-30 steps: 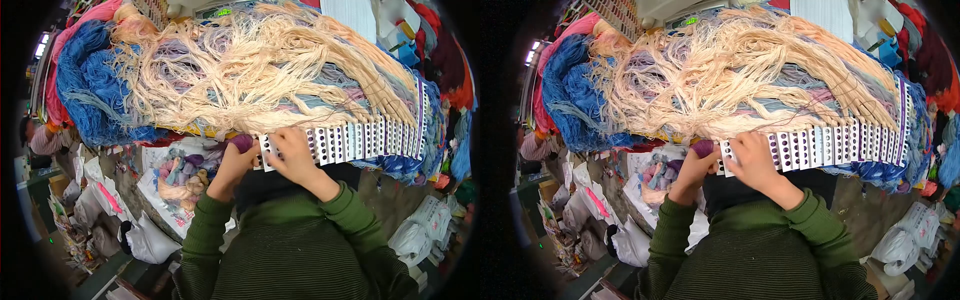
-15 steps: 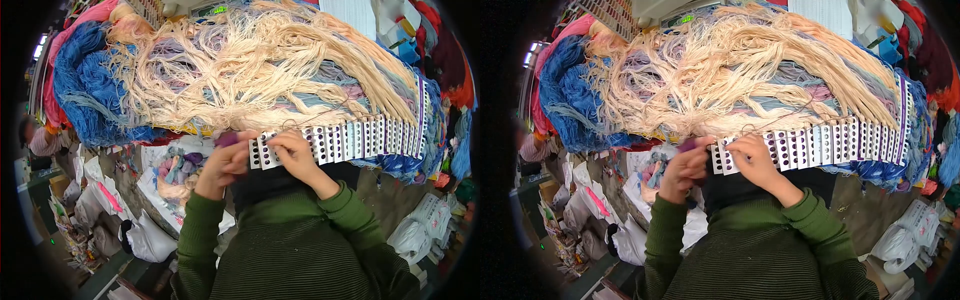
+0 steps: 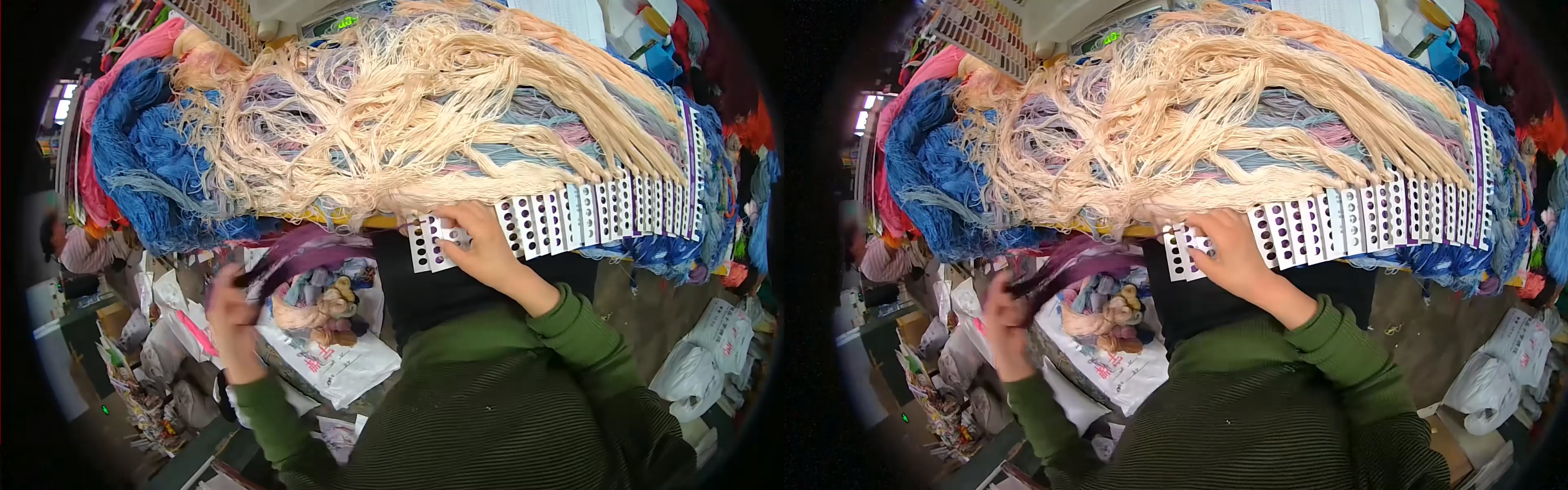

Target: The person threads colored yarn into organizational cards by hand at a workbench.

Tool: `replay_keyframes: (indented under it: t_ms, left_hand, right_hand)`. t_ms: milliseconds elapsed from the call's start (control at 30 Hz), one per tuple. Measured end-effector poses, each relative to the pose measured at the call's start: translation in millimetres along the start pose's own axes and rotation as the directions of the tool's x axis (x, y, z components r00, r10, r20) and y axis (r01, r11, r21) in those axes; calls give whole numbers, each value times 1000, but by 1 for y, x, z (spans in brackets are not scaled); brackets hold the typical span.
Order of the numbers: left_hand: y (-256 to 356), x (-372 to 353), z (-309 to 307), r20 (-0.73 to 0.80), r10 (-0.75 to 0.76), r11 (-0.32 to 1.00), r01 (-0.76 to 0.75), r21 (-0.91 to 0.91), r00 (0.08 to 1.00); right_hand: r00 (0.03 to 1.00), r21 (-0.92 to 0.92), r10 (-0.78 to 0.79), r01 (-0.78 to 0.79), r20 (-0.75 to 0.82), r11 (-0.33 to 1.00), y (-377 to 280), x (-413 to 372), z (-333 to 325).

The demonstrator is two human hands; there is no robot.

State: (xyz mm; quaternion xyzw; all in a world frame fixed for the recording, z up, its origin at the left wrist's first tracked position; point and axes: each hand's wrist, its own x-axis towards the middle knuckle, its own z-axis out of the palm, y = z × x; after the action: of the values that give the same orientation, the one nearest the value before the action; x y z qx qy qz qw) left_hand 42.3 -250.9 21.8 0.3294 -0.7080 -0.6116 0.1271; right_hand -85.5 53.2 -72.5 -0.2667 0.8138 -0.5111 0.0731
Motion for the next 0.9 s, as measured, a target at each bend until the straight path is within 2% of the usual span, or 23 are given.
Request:
replay_keyframes:
  t_ms: [33, 67, 100, 167, 200, 233, 300, 333, 367, 433, 467, 567, 600, 667, 733, 800, 900]
  left_hand:
    - [-2, -11, 20, 308, -317, 871, 403, -280, 897]
    - [-3, -30, 71, 226, -413, 888, 445, -114, 882]
    - [-22, -36, 92, 403, -402, 820, 519, -240, 822]
    - [-17, -49, 141, 546, -263, 757, 521, -394, 795]
    - [-17, -51, 155, 580, -236, 778, 509, -369, 780]
    - [-17, -53, 165, 613, -207, 800, 492, -342, 762]
    - [-22, -58, 176, 675, -179, 740, 550, -387, 716]
    - [-17, -56, 174, 712, -165, 687, 597, -413, 682]
    - [-13, -53, 173, 747, -147, 631, 643, -434, 649]
    - [-12, -54, 170, 715, -152, 543, 662, -517, 683]
    - [-12, -55, 170, 698, -159, 494, 669, -556, 698]
    - [-5, -61, 177, 675, -200, 668, 602, -437, 711]
    - [-7, -62, 177, 670, -201, 717, 574, -396, 715]
    - [-5, -61, 177, 686, -172, 727, 561, -396, 707]
    - [-3, -62, 179, 695, -160, 720, 564, -404, 701]
    - [-2, -64, 182, 691, -161, 697, 578, -426, 704]
    - [-3, -61, 182, 734, -151, 595, 654, -467, 662]
  right_hand:
    - [999, 4, -19, 19, -30, 1000, 0, -1, 1]
    - [988, -81, -105, 96, -111, 992, -7, 0, 0]
    - [998, 48, -5, 8, -66, 999, -15, -2, -1]
    - [982, 290, 180, -189, 58, 938, -31, -9, -5]
    - [949, 339, 270, -311, 162, 888, -42, -9, -8]
    - [917, 458, 330, -398, 225, 795, -45, -11, -5]
    - [838, 645, 405, -542, 367, 538, -46, -13, 0]
    - [833, 732, 412, -534, 370, 423, -52, -11, -3]
    - [845, 754, 391, -514, 364, 409, -53, -10, -6]
    - [868, 792, 348, -477, 355, 382, -50, -11, -15]
    - [884, 781, 320, -455, 340, 428, -47, -10, -16]
    - [807, 784, 431, -548, 404, 290, -61, -7, -16]
    - [824, 770, 414, -536, 387, 346, -60, -8, -15]
    - [857, 737, 379, -501, 349, 453, -56, -10, -14]
    - [835, 711, 421, -533, 354, 459, -60, -8, -17]
    - [820, 713, 442, -550, 364, 434, -60, -8, -19]
    - [810, 741, 428, -562, 402, 367, -60, -7, -21]
